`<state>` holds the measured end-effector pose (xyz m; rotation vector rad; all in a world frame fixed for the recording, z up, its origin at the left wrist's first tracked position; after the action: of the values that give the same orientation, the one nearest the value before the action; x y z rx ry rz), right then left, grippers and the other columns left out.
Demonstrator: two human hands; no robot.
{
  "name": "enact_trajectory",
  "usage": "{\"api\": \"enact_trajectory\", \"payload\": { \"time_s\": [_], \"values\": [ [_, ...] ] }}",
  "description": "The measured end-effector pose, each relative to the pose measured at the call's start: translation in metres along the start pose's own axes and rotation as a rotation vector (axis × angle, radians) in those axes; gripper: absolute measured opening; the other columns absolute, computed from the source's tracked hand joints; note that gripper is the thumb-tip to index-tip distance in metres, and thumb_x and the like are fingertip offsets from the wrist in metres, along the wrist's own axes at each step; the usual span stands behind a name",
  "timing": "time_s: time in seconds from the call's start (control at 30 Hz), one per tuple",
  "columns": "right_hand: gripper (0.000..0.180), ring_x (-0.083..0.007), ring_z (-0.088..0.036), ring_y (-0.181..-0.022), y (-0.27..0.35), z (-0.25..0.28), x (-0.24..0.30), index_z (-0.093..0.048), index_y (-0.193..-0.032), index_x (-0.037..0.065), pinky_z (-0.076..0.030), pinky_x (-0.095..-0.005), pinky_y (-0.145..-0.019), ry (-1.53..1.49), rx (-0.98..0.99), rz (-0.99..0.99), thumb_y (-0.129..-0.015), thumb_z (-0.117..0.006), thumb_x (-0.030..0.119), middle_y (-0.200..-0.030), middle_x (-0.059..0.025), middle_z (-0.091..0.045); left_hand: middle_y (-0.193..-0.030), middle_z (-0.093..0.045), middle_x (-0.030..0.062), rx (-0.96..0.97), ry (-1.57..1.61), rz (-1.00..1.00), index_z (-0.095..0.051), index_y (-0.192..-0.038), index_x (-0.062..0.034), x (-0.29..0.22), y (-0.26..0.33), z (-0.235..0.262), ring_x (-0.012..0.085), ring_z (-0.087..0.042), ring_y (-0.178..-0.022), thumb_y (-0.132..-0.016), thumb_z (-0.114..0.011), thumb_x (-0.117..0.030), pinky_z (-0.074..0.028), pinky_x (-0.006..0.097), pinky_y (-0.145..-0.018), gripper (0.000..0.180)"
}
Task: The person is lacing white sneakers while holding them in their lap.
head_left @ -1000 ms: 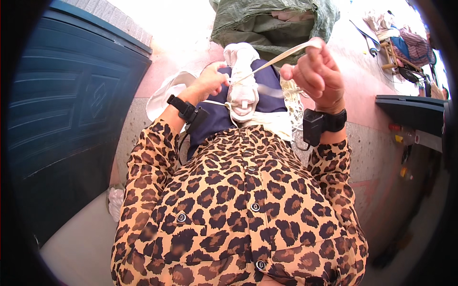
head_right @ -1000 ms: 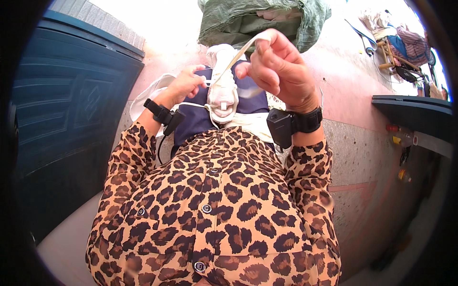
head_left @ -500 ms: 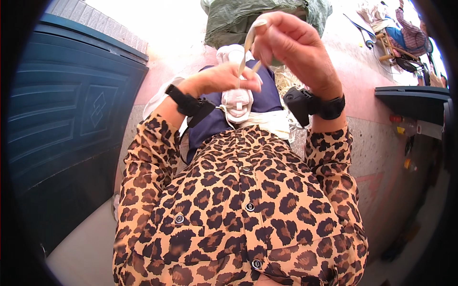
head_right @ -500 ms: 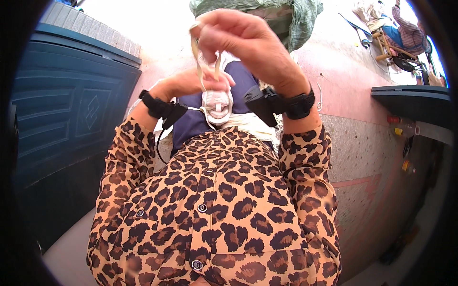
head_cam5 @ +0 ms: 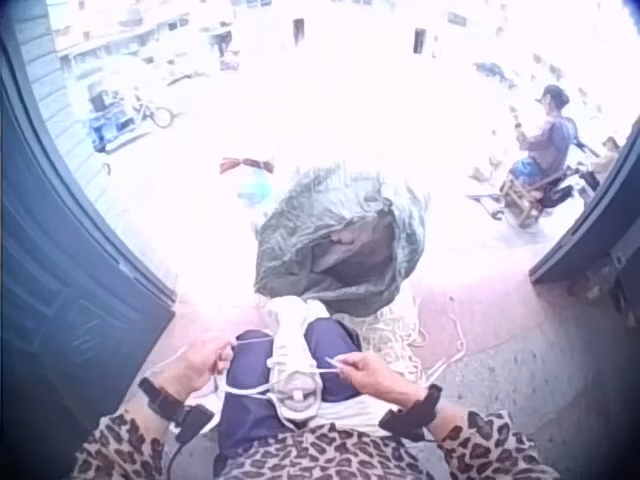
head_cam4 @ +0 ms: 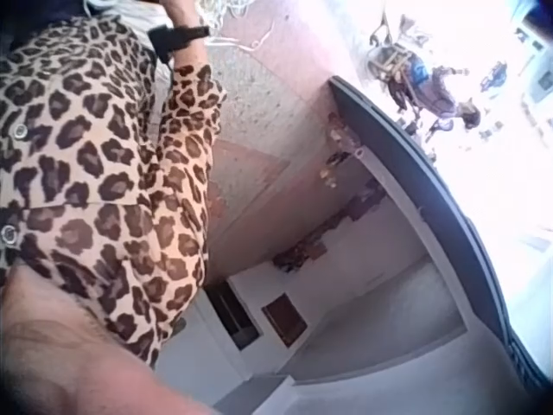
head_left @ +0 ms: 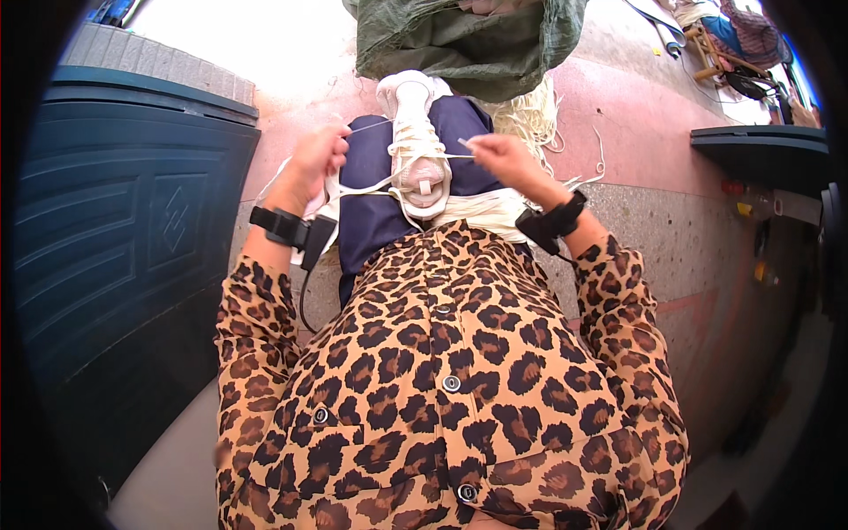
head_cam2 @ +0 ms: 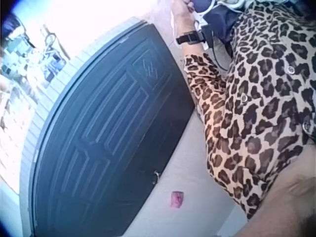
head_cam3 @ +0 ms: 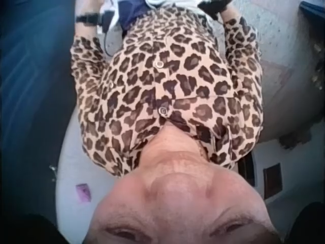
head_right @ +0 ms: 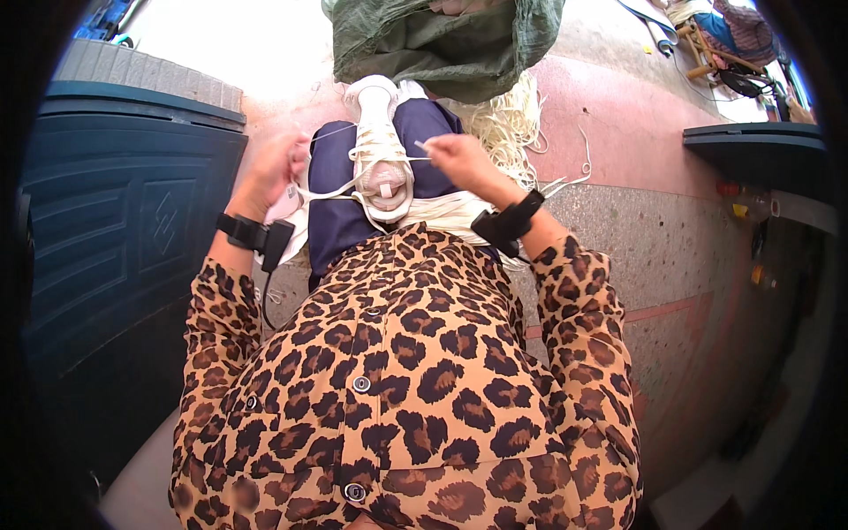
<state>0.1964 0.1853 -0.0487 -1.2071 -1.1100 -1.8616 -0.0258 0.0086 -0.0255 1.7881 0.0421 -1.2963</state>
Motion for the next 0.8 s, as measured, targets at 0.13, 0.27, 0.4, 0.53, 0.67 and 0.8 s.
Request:
{"api": "enact_trajectory", "payload": {
  "time_s": [0.13,0.27,0.4,0.53,0.67,0.8],
  "values": [
    [0.019,-0.0352,-0.057,-0.078,0.004,-0.025,0.000,-0.059,-0.080,-0.001,-0.044,-0.0415,-0.069,0.420,-0.065,0.147,-0.081,-0.049,0.015,-0.079,-0.0201,-0.059,-0.063,-0.044,-0.0037,0.170,-0.215,0.004,-0.055,-0.077,-0.0047,0.025,0.013,-0.032,0.0068,-0.042,-0.056,-0.088,-0.048,-0.023,-0.038,0.021,-0.051,0.023],
    [0.020,-0.0350,-0.056,-0.076,0.006,-0.028,-0.002,-0.058,-0.077,-0.001,-0.043,-0.0433,-0.068,0.602,-0.158,0.197,-0.082,-0.048,0.016,-0.076,-0.0197,-0.058,-0.098,-0.059,0.0065,0.154,-0.725,-0.353,-0.061,-0.092,0.0030,0.009,0.019,-0.040,0.0142,-0.053,-0.093,-0.088,-0.050,-0.021,-0.040,0.026,-0.083,0.027],
    [0.021,-0.0354,-0.056,-0.076,0.000,-0.026,-0.005,-0.058,-0.077,-0.001,-0.044,-0.0433,-0.067,0.559,-0.151,0.225,-0.082,-0.048,0.017,-0.076,-0.0196,-0.058,-0.080,-0.057,0.0042,-0.012,-0.162,-0.308,-0.054,-0.106,0.0007,-0.034,0.008,0.002,0.0108,-0.054,-0.072,-0.089,-0.048,-0.021,-0.044,0.024,-0.066,0.028],
    [0.022,-0.0357,-0.057,-0.075,-0.004,-0.030,-0.002,-0.059,-0.077,0.001,-0.044,-0.0427,-0.066,0.587,-0.166,0.188,-0.082,-0.047,0.018,-0.077,-0.0190,-0.059,-0.063,-0.048,-0.0013,0.023,-0.021,-0.339,-0.048,-0.111,-0.0018,-0.105,0.007,0.038,0.0071,-0.047,-0.054,-0.090,-0.048,-0.022,-0.041,0.019,-0.049,0.029],
    [0.022,-0.0354,-0.058,-0.073,-0.008,-0.036,0.001,-0.060,-0.074,0.000,-0.046,-0.0429,-0.063,0.641,-0.178,0.162,-0.080,-0.046,0.016,-0.076,-0.0195,-0.059,-0.063,-0.052,0.0013,-0.166,-0.637,-0.594,-0.056,-0.096,-0.0042,-0.115,0.012,0.022,0.0107,-0.050,-0.053,-0.087,-0.051,-0.020,-0.043,0.024,-0.050,0.019],
    [0.023,-0.0354,-0.059,-0.067,-0.008,-0.041,0.009,-0.062,-0.069,0.000,-0.047,-0.0427,-0.060,0.737,-0.220,0.171,-0.077,-0.045,0.013,-0.070,-0.0207,-0.059,-0.077,-0.062,0.0098,-0.017,-1.184,-0.731,-0.060,-0.084,-0.0022,-0.039,0.019,-0.027,0.0207,-0.057,-0.063,-0.084,-0.051,-0.017,-0.046,0.031,-0.061,0.017]
  ]
}}
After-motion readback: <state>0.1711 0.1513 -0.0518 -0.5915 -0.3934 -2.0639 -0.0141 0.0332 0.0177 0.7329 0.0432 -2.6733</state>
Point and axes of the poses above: each hand's wrist, its own y-axis away from the middle knuckle, its own z-axis out of the back of the hand, x = y × z, the point moved 5 cm from there along -y, towards the middle knuckle
